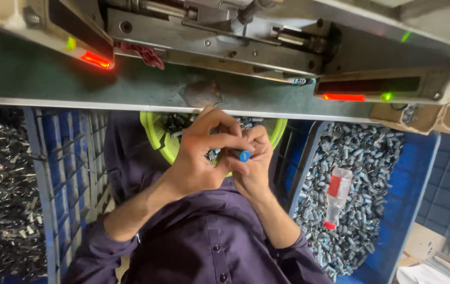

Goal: The person picks small cylindrical parts from a green basket, inserts a blue cap into each part, and places the assembled units into a machine slot. The person repeats this process continuously, handling parts one at a time.

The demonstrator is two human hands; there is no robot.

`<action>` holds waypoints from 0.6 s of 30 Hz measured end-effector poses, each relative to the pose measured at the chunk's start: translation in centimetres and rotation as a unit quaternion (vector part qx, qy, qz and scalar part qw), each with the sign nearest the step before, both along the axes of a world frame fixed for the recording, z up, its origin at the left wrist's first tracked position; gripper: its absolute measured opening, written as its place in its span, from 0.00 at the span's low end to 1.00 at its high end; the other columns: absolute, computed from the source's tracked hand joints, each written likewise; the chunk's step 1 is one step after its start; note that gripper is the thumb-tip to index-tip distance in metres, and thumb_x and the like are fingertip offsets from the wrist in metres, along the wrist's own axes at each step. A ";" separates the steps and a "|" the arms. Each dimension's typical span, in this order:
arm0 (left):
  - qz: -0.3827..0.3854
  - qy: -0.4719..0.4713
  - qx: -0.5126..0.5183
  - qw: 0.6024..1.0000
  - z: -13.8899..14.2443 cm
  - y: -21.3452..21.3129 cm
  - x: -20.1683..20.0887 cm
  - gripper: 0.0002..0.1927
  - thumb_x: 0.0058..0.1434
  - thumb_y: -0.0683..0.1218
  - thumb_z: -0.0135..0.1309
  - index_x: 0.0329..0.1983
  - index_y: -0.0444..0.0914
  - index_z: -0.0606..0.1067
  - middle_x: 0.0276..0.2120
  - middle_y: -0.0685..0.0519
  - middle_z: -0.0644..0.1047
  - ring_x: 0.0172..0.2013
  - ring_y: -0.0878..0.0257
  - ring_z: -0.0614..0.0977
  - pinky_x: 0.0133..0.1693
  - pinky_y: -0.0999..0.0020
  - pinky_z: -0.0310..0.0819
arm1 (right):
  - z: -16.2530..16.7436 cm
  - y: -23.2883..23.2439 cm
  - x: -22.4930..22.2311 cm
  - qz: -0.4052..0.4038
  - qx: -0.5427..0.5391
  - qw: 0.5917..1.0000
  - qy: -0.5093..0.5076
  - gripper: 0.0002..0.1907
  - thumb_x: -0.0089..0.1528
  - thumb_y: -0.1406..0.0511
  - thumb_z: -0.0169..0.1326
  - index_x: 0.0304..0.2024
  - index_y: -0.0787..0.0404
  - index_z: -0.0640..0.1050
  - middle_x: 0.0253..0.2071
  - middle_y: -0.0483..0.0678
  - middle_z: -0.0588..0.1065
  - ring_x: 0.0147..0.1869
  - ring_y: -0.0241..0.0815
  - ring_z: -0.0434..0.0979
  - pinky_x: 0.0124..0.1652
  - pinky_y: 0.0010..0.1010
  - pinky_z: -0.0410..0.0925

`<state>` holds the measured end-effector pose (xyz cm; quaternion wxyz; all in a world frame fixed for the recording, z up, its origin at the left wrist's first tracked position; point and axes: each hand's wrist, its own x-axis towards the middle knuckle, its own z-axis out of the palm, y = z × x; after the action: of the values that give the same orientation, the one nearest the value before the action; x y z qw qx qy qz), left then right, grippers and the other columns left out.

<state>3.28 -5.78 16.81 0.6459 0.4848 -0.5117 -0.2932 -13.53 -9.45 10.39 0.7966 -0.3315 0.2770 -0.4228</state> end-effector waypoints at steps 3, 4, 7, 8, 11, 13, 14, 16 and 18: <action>0.039 -0.017 -0.002 0.999 -1.2 0.1 -0.8 0.15 0.50 0.41 0.68 0.42 0.40 0.81 0.40 0.54 0.76 0.42 0.58 0.76 0.44 0.65 0.72 | -0.5 0.0 0.1 0.002 -0.028 0.999 0.041 0.20 0.59 0.78 0.64 0.43 0.58 0.67 0.40 0.44 0.72 0.42 0.34 0.73 0.42 0.26 0.69; 0.054 -0.045 0.001 0.998 -1.7 0.1 -0.9 0.15 0.53 0.38 0.65 0.44 0.40 0.80 0.42 0.54 0.78 0.43 0.58 0.77 0.45 0.65 0.74 | -0.8 0.1 0.1 -0.019 -0.019 0.999 0.042 0.18 0.61 0.77 0.63 0.44 0.60 0.67 0.40 0.44 0.71 0.43 0.34 0.72 0.44 0.25 0.68; 0.082 -0.153 0.019 0.985 -3.6 -0.3 -0.5 0.15 0.57 0.36 0.62 0.48 0.37 0.79 0.40 0.51 0.77 0.42 0.53 0.78 0.45 0.60 0.75 | -1.8 0.3 -0.1 -0.072 -0.015 0.996 0.050 0.13 0.66 0.75 0.59 0.47 0.62 0.68 0.39 0.46 0.72 0.43 0.35 0.71 0.46 0.25 0.67; 0.087 -0.192 0.029 0.977 -4.2 -0.6 -0.2 0.16 0.57 0.37 0.63 0.49 0.35 0.79 0.39 0.49 0.76 0.42 0.51 0.78 0.44 0.58 0.75 | -2.0 0.3 -0.3 -0.082 -0.017 0.995 0.060 0.11 0.66 0.73 0.58 0.46 0.62 0.68 0.38 0.48 0.73 0.41 0.36 0.72 0.44 0.26 0.67; 0.074 -0.336 0.113 0.932 -5.6 -2.5 0.0 0.15 0.61 0.42 0.62 0.50 0.34 0.78 0.42 0.42 0.74 0.45 0.46 0.77 0.43 0.56 0.74 | -2.8 0.4 -1.2 -0.086 -0.068 0.990 0.094 0.09 0.68 0.72 0.56 0.44 0.61 0.68 0.39 0.51 0.74 0.40 0.39 0.73 0.43 0.28 0.68; 0.103 -0.397 0.073 0.909 -5.8 -4.4 -0.4 0.15 0.59 0.41 0.59 0.49 0.34 0.77 0.48 0.42 0.74 0.50 0.46 0.77 0.51 0.55 0.76 | -3.3 0.4 -2.0 -0.076 -0.101 0.984 0.125 0.08 0.68 0.73 0.56 0.43 0.61 0.68 0.39 0.51 0.74 0.40 0.38 0.73 0.43 0.28 0.69; 0.113 -0.424 0.054 0.897 -5.8 -5.3 -0.6 0.15 0.58 0.41 0.58 0.48 0.34 0.76 0.52 0.42 0.73 0.52 0.46 0.77 0.55 0.55 0.77 | -3.7 0.5 -2.3 -0.070 -0.107 0.981 0.147 0.08 0.68 0.74 0.56 0.42 0.61 0.69 0.38 0.50 0.74 0.40 0.37 0.73 0.43 0.27 0.69; 0.123 -0.484 0.051 0.865 -5.4 -6.9 -0.8 0.17 0.57 0.43 0.57 0.51 0.36 0.77 0.53 0.40 0.74 0.52 0.46 0.78 0.54 0.55 0.76 | -4.4 0.7 -2.9 -0.049 -0.114 0.966 0.226 0.08 0.66 0.75 0.57 0.41 0.62 0.70 0.38 0.48 0.74 0.39 0.35 0.73 0.42 0.25 0.69; 0.127 -0.498 0.041 0.857 -5.0 -7.4 -0.8 0.23 0.55 0.42 0.57 0.56 0.40 0.77 0.54 0.41 0.74 0.52 0.47 0.78 0.51 0.56 0.75 | -5.3 0.6 -3.2 -0.020 -0.108 0.933 0.342 0.09 0.64 0.76 0.59 0.39 0.63 0.71 0.37 0.45 0.74 0.40 0.32 0.73 0.42 0.23 0.69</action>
<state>2.46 -13.18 11.79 0.3164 0.6527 -0.6865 0.0513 -16.70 -8.84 5.06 0.6044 -0.5347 0.4920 -0.3267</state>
